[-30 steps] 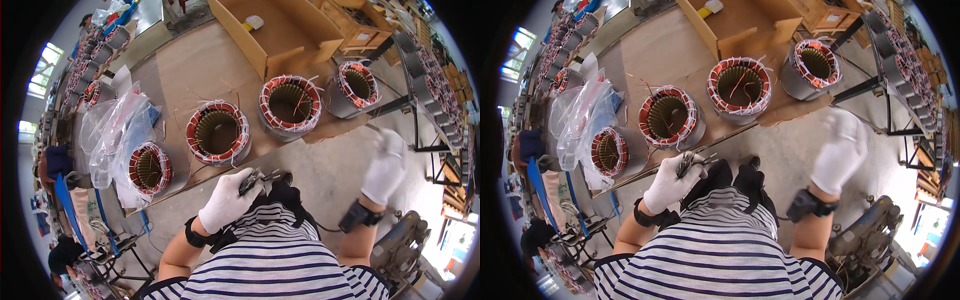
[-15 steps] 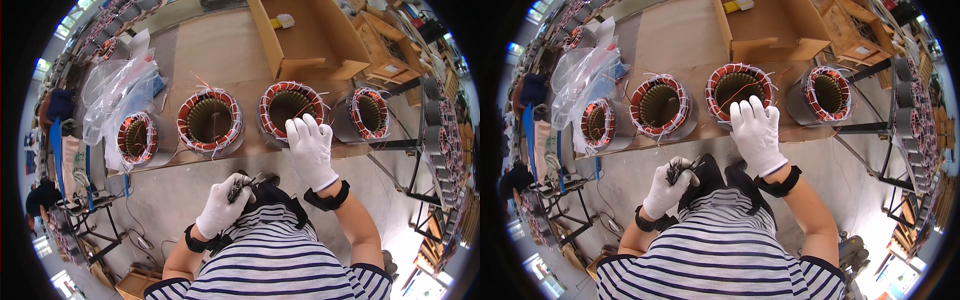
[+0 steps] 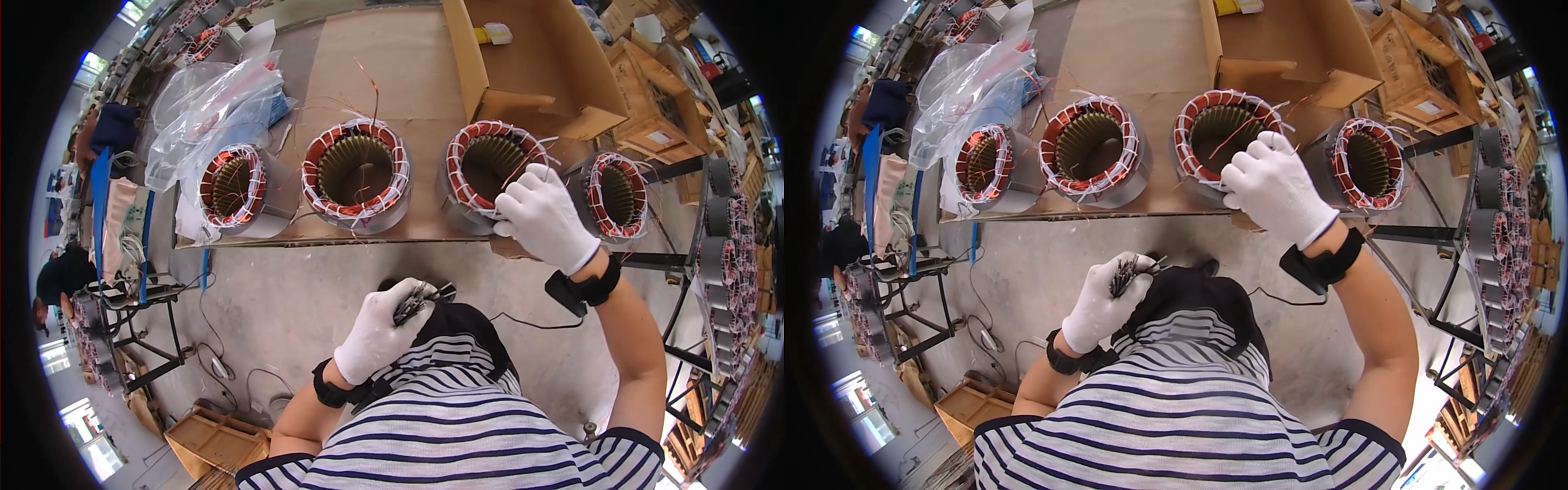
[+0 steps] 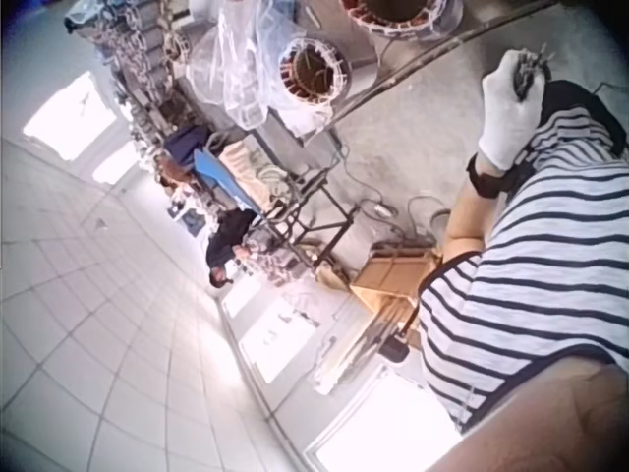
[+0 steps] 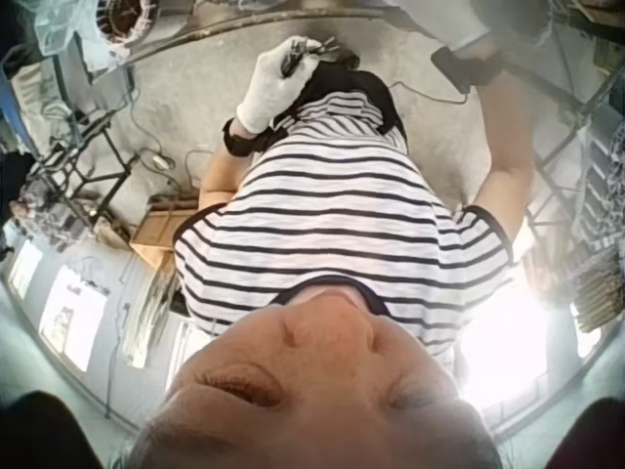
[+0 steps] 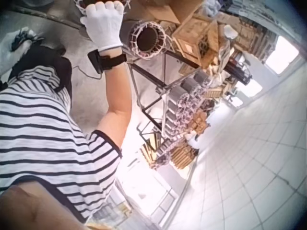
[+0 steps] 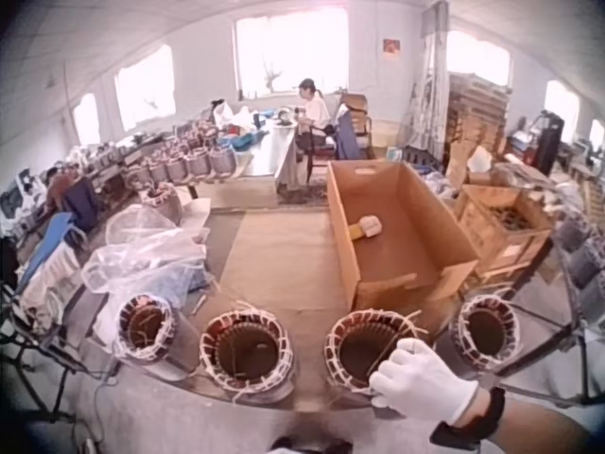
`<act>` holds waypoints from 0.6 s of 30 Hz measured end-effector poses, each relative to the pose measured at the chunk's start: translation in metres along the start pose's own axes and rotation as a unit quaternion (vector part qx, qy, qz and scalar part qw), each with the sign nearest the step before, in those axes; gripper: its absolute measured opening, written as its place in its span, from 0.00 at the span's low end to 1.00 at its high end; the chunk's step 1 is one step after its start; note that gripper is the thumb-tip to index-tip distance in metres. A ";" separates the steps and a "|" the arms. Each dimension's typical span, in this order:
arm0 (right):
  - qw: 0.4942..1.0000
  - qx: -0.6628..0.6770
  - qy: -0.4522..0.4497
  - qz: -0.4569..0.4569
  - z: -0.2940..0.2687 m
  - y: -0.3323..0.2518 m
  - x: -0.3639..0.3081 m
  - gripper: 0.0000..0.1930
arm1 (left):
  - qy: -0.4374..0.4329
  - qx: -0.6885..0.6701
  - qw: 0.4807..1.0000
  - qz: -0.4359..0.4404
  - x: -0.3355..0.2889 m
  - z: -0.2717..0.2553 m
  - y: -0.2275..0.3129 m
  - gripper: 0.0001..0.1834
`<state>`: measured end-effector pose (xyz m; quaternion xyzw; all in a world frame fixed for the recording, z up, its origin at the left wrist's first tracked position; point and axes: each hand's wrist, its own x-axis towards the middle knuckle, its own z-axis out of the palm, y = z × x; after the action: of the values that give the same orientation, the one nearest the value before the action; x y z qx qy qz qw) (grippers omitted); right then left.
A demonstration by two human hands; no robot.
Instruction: The person picks up a bundle of black cable ties from a plastic bag and aligns them in their hands. They then use a pair of snips to trim the ends of individual cable ties while holding the bundle over a series of copper motor coils on a table.
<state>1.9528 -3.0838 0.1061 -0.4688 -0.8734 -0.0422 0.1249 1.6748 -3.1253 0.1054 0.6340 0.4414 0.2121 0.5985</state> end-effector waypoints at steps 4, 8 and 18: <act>0.996 -0.056 0.017 0.075 -0.001 -0.016 -0.007 0.10 | 0.016 -0.013 1.000 0.011 0.000 -0.004 0.001 0.07; 0.963 -0.125 0.164 0.175 -0.015 -0.070 0.006 0.12 | 0.055 -0.052 0.997 -0.034 0.006 -0.001 -0.005 0.07; 0.948 -0.036 0.269 0.166 0.025 -0.079 -0.029 0.16 | 0.028 -0.168 0.982 -0.085 0.042 0.016 0.008 0.05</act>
<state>1.8980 -3.1470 0.0776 -0.5830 -0.7147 -0.1771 0.3435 1.7117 -3.0994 0.0995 0.4783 0.4683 0.2498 0.6996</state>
